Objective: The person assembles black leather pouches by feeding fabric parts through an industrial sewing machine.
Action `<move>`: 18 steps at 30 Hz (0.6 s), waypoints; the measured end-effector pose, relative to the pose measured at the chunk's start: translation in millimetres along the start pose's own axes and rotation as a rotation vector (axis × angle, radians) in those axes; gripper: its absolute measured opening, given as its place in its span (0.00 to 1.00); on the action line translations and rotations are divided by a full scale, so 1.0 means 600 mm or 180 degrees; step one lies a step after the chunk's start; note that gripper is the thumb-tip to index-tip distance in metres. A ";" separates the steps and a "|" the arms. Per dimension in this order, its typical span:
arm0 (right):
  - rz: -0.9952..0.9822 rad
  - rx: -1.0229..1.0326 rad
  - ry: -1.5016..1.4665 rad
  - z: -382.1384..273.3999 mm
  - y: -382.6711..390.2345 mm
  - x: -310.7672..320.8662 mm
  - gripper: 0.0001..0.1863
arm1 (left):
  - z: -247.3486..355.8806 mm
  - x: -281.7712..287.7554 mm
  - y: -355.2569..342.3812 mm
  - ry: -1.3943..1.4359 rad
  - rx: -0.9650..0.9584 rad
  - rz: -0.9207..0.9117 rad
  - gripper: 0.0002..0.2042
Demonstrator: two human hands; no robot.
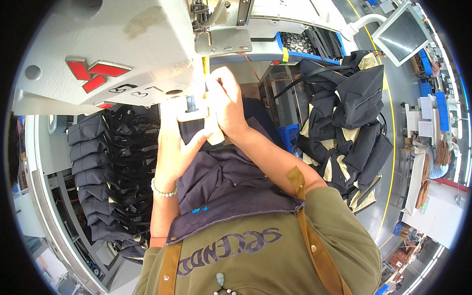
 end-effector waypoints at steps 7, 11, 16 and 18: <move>-0.0211 0.0033 -0.0136 0.010 -0.009 0.007 0.05 | 0.003 0.003 0.001 0.0082 -0.0112 0.0145 0.38; -0.0221 0.0342 0.0367 -0.005 -0.024 0.024 0.03 | 0.038 0.023 0.001 -0.0171 -0.0463 0.0523 0.34; -0.0342 0.1600 0.1849 -0.068 -0.023 0.021 0.17 | 0.072 0.021 0.019 -0.1212 -0.0972 0.0574 0.29; -0.0452 0.1438 0.1846 -0.073 -0.024 0.005 0.19 | 0.082 0.011 0.017 -0.1500 -0.1095 0.0642 0.24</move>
Point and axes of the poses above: each hand's wrist, its own y-axis away from the middle knuckle, its own x-axis out of the back of the hand, z = x × y, the point moved 7 cm from there along -y, towards the middle knuckle, and after that the axes turned 12 degrees about z, right-handed, at the moved point
